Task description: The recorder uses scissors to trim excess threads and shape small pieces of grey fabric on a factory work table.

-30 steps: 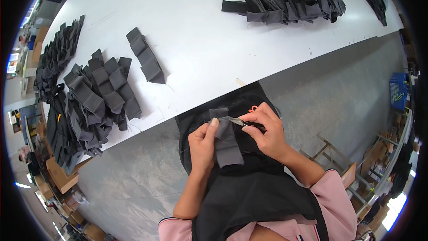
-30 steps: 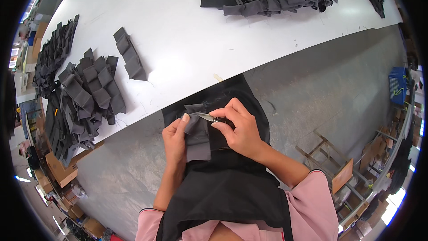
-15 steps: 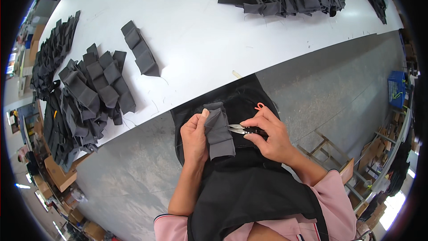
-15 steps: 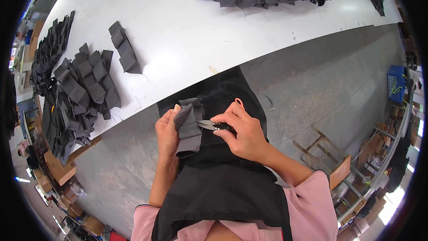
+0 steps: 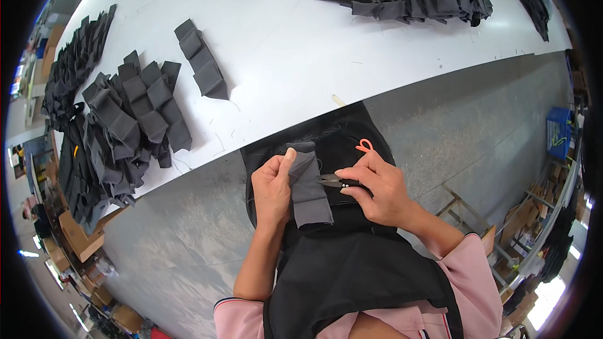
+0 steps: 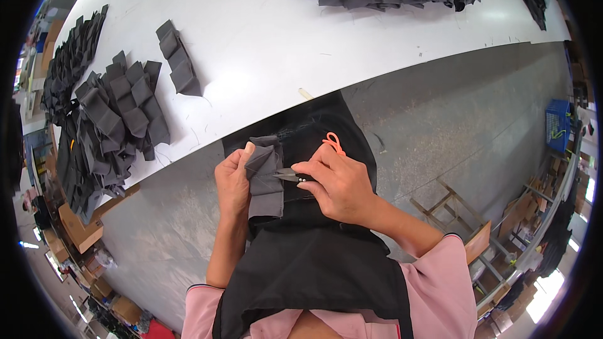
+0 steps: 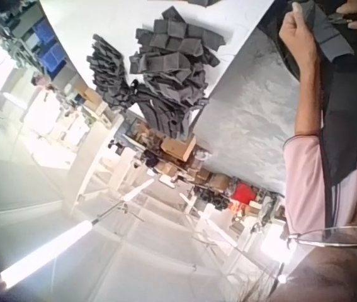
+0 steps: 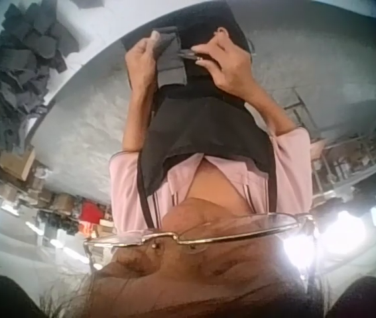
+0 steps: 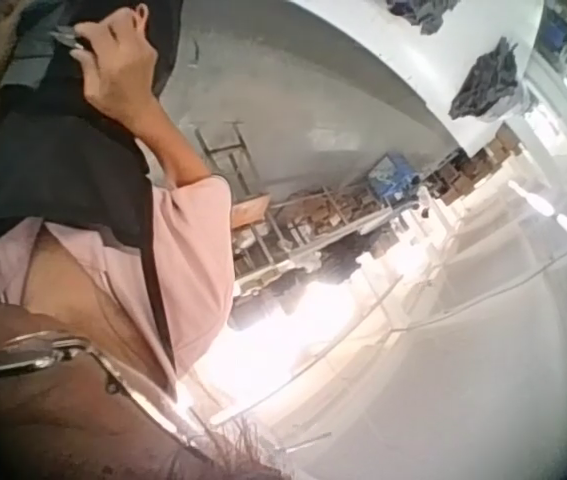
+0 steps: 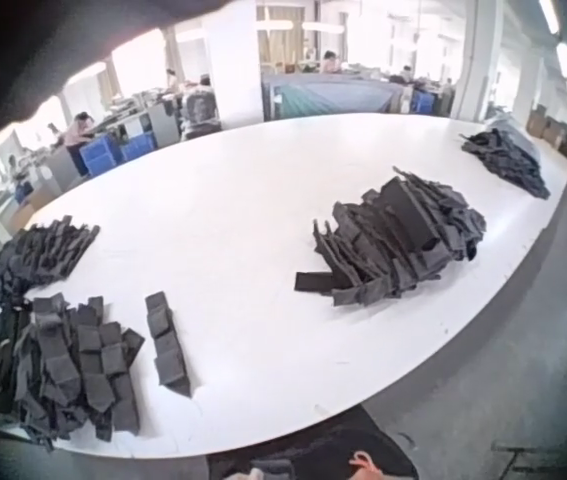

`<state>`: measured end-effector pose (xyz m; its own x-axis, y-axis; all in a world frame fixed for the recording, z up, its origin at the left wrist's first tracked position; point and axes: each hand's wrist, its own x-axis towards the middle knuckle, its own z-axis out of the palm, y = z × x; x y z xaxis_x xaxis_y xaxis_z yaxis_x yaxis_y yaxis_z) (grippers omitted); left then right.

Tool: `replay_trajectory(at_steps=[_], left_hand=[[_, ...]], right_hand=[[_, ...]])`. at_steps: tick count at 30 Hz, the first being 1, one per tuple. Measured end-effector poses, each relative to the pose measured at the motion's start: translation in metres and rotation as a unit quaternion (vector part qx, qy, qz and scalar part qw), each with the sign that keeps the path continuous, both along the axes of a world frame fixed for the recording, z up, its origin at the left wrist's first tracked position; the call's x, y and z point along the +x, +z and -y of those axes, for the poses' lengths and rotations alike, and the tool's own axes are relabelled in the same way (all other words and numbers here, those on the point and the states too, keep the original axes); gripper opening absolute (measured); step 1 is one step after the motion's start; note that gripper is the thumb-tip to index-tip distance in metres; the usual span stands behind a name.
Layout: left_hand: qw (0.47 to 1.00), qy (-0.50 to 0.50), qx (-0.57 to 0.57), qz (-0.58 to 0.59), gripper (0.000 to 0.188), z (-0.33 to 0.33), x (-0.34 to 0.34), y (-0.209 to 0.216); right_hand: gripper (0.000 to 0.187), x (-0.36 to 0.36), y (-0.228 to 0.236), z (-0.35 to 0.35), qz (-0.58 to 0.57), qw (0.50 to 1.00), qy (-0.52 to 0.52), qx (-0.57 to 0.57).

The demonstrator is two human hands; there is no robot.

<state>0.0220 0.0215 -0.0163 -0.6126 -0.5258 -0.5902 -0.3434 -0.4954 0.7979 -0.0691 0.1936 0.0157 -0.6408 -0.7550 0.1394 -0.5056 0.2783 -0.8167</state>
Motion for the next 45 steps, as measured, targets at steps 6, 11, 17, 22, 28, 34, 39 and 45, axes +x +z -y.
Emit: replay_trajectory(at_steps=[6, 11, 17, 22, 28, 34, 39, 45], left_hand=[[0.998, -0.009, 0.054, 0.004, 0.029, 0.001, 0.002, -0.002], [0.996, -0.014, 0.085, 0.012, 0.032, 0.002, 0.0, 0.0], [0.997, -0.068, -0.012, 0.032, 0.036, 0.007, 0.007, -0.009], [0.997, -0.069, -0.006, 0.03, 0.036, 0.005, -0.004, 0.004], [0.994, -0.099, 0.012, 0.039, 0.031, 0.012, 0.007, -0.006], [0.997, -0.05, 0.037, 0.054, 0.036, 0.002, -0.002, 0.002], [0.997, -0.055, 0.045, 0.043, 0.035, 0.005, 0.005, -0.008], [0.997, -0.051, 0.035, 0.046, 0.036, 0.003, 0.003, -0.008]], right_hand=[[0.03, 0.001, 0.002, -0.001, -0.045, 0.999, 0.02, 0.017], [0.025, -0.006, 0.005, -0.004, 0.132, 0.991, 0.01, 0.019], [0.021, -0.02, 0.02, 0.004, 0.084, 0.988, 0.088, 0.099], [0.025, -0.028, 0.016, 0.009, 0.075, 0.986, 0.117, 0.09], [0.02, -0.031, 0.013, 0.01, 0.14, 0.977, 0.127, 0.101], [0.018, -0.021, -0.004, 0.004, 0.279, 0.956, 0.071, 0.052], [0.023, 0.004, -0.001, 0.002, 0.23, 0.973, -0.021, -0.005], [0.033, 0.006, 0.011, 0.009, -0.138, 0.985, 0.094, 0.05]])
